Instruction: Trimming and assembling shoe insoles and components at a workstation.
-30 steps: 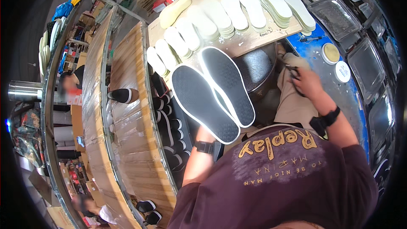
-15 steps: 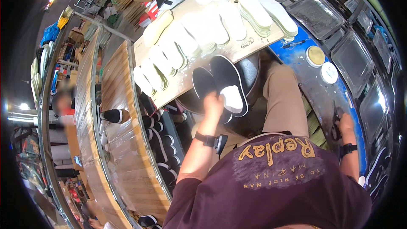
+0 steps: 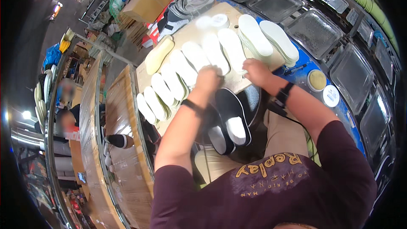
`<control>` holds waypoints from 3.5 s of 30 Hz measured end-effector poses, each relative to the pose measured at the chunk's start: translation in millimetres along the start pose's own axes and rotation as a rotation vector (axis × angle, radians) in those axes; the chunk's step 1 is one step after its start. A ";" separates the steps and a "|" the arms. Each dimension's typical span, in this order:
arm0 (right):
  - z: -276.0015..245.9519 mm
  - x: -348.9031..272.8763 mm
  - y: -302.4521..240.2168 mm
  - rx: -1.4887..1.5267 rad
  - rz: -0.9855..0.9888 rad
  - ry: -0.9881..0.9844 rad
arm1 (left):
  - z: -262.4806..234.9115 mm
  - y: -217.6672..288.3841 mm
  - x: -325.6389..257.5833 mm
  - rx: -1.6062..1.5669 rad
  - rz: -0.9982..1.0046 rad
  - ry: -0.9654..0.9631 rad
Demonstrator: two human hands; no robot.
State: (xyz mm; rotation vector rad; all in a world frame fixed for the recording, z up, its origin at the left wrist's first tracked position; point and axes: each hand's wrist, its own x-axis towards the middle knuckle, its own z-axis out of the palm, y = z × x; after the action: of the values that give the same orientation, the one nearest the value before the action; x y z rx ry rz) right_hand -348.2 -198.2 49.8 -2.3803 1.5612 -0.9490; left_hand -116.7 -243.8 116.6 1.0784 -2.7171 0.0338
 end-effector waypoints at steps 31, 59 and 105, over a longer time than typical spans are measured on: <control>-152.3 -126.5 -148.6 0.589 0.480 0.032 | -137.8 131.2 -309.6 -0.884 -0.991 0.796; -109.2 -122.9 -227.7 0.263 -0.369 -0.469 | 13.2 99.7 -224.5 -0.228 -0.372 -0.393; -62.5 -127.9 -233.6 -0.031 -0.483 -0.577 | 12.7 102.2 -217.6 -0.476 -0.736 -0.271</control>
State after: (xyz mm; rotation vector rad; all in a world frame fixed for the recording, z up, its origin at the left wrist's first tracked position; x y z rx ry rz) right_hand -236.0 31.5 147.2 -2.7619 0.8189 -0.2307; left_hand -34.7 -23.6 64.6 1.9119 -2.1573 -0.8716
